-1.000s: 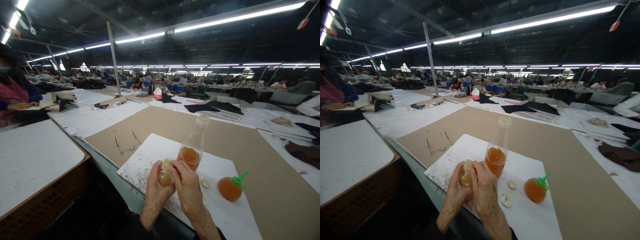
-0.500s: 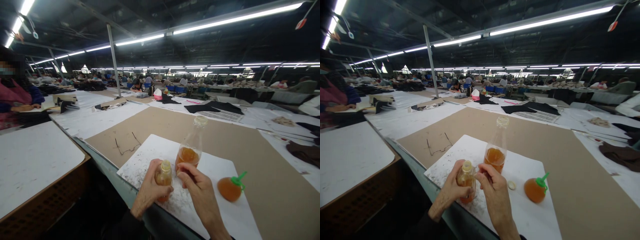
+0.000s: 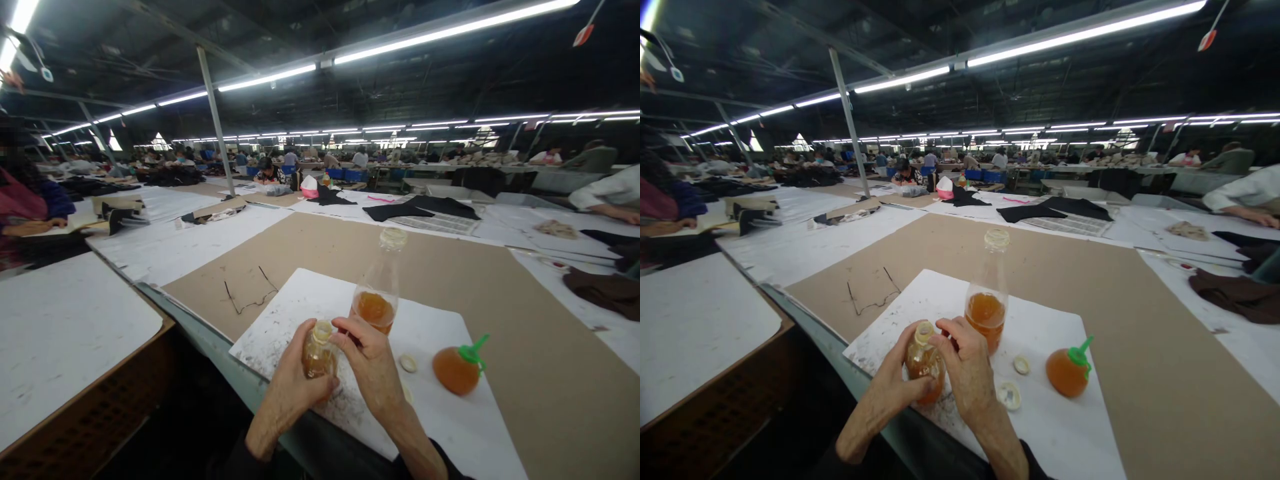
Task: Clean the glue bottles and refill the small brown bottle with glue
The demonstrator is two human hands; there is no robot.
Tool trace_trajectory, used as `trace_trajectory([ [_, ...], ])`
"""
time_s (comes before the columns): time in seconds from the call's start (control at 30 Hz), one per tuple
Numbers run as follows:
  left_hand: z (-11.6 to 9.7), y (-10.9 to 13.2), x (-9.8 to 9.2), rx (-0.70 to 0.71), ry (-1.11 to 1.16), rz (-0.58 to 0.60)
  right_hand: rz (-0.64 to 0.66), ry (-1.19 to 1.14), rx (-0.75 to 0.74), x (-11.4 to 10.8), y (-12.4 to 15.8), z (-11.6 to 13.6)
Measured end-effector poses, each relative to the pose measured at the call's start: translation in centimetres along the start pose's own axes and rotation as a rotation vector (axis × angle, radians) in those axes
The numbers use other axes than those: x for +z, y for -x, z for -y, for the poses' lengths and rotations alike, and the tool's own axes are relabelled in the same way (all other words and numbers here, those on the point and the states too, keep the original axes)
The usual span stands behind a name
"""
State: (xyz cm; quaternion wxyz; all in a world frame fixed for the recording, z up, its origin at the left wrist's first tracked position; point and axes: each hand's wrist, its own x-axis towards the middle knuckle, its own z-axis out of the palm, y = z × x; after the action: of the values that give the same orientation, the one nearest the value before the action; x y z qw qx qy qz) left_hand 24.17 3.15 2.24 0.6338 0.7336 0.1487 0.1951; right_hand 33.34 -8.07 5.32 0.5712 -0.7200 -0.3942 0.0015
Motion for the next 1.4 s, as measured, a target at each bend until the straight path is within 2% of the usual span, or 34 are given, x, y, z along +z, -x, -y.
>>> trace_trajectory([
  [0.1, 0.3, -0.2, 1.5, 0.049, -0.022, -0.157, 0.01, 0.077, -0.081, 0.4, 0.3, 0.0],
  [0.2, 0.7, -0.5, 2.2, 0.094, -0.054, -0.219, 0.01, 0.132, -0.09, 0.8, 0.4, 0.3],
  [0.3, 0.7, -0.6, 1.9, 0.106, -0.048, -0.189, 0.032, 0.145, -0.072, 1.0, 0.1, 0.7],
  [0.43, 0.5, -0.3, 1.2, 0.083, 0.007, -0.084, 0.033, 0.145, -0.124, 0.2, 0.4, 1.3],
  [0.53, 0.5, -0.3, 0.9, 0.065, 0.058, -0.005, -0.09, 0.071, -0.16, -1.2, 1.6, 1.9],
  [0.63, 0.4, -0.5, 0.5, 0.038, 0.111, 0.016, -0.279, -0.063, -0.094, -3.1, 2.6, 2.9],
  [0.7, 0.4, -0.7, 0.3, 0.038, 0.109, 0.014, -0.339, -0.101, -0.064, -3.9, 2.8, 3.4],
  [0.77, 0.6, -0.8, 0.1, 0.054, 0.091, 0.01, -0.279, -0.096, -0.04, -4.1, 2.5, 3.4],
  [0.83, 0.8, -0.9, -0.1, 0.039, 0.113, 0.016, -0.156, -0.093, 0.02, -3.5, 2.1, 2.8],
  [0.93, 1.0, -1.0, -0.5, -0.022, 0.287, 0.063, -0.056, -0.11, 0.105, -2.1, 1.7, 1.3],
  [1.07, 0.8, -1.3, -1.4, -0.036, 0.453, 0.131, -0.02, -0.135, 0.14, -0.7, 1.4, -0.1],
  [1.23, 0.7, -1.8, -2.6, -0.002, 0.394, 0.161, 0.003, -0.17, 0.134, -0.4, 1.0, -0.5],
  [1.4, 1.7, -1.6, -3.4, 0.003, 0.351, 0.15, 0.011, -0.194, 0.084, 0.3, 0.5, -0.5],
])
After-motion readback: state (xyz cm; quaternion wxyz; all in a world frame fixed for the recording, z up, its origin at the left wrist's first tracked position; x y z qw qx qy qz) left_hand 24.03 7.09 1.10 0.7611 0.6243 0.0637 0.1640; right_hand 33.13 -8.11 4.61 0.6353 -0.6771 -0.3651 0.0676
